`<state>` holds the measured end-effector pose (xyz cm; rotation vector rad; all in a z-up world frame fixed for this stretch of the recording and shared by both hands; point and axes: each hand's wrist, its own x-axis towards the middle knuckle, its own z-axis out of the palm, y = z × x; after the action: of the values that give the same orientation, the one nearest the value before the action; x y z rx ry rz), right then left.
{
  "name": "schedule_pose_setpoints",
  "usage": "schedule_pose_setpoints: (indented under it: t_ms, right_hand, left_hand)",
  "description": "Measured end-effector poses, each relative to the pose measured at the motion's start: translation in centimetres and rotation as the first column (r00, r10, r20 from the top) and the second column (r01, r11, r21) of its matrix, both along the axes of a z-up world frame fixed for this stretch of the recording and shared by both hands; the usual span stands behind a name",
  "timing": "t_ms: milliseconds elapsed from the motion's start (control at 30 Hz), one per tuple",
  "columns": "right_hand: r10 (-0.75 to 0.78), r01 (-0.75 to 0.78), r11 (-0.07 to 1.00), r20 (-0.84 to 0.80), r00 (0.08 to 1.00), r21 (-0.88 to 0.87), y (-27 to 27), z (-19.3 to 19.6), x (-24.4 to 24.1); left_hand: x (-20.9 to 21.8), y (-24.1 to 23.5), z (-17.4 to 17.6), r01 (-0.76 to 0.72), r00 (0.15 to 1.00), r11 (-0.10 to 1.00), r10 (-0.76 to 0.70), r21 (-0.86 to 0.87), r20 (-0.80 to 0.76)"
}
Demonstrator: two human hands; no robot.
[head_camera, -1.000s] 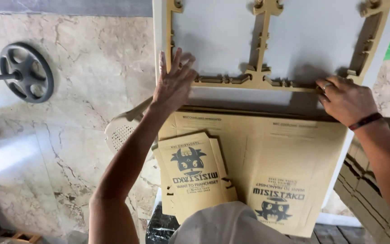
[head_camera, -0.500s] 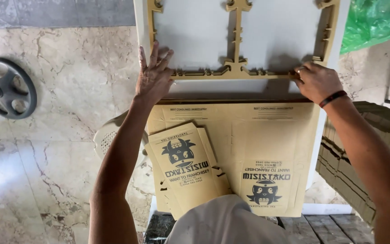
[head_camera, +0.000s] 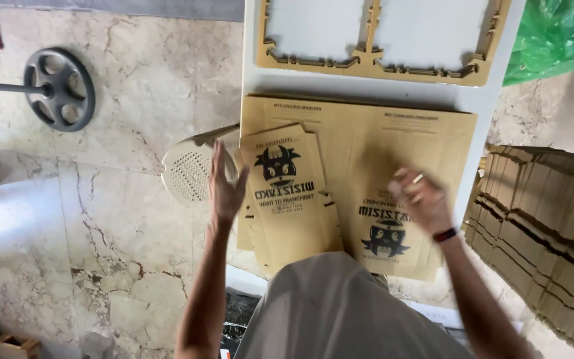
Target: Manually punching out pre-cut shapes from cardboard sheets and stacking the finished pieces in a factory setting.
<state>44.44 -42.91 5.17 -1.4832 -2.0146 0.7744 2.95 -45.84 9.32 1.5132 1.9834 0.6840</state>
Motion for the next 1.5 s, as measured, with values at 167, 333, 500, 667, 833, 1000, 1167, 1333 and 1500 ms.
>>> schedule_pose_setpoints:
  t_ms: [167,333,500,667,833,1000,1167,1333,1500]
  right_hand:
    - [-0.156,0.037,0.891,-0.229,0.961,-0.452,-17.5,-5.1,-5.5]
    - [-0.195,-0.075,0.758,-0.335,0.922,-0.648,-18.9,-3.1,-6.2]
    - [-0.277,-0.066,0.568,-0.266,0.923,-0.821,-17.2,-1.0,-5.5]
    - [-0.577,0.023,0.518,-0.329,0.747,-0.855,-18.5,0.0,-5.7]
    - [-0.903,-0.263,0.356,-0.402,0.148,-0.897,-25.8,-4.4,-3.8]
    - [-0.851,0.040,0.513,-0.502,0.154,-0.858,-26.8,3.3,-1.1]
    - [-0.633,0.373,0.691,-0.767,-0.099,-0.619,-27.0,2.1,9.3]
    - [-0.387,0.593,0.639,-0.871,-0.302,-0.490,-28.7,-0.3,27.2]
    - [-0.512,0.752,0.452,-0.830,-0.222,-0.480,-31.9,1.2,42.9]
  left_hand:
    - [5.0,-19.1,-3.9,-0.550,0.826,0.779,0.561,-0.302,-0.056]
    - [6.8,-26.7,-11.9,-0.721,0.242,0.468,0.861,-0.512,0.447]
    - [6.3,-27.7,-8.6,-0.573,0.076,0.550,0.774,-0.608,0.629]
    - [4.9,-27.3,-8.6,-0.248,0.065,0.793,0.586,-0.556,0.807]
    - [7.1,-27.9,-5.7,-0.225,0.183,0.798,0.598,-0.559,0.780]
    - [12.7,-24.5,-1.9,-0.008,0.329,0.878,0.454,-0.478,0.828]
    - [21.7,-17.2,4.5,0.419,0.716,0.850,-0.094,-0.319,0.691]
    - [36.3,-14.0,11.1,0.612,0.496,0.782,-0.258,-0.122,0.829]
    - [51.3,-14.5,10.4,0.693,0.351,0.721,-0.347,0.008,0.869]
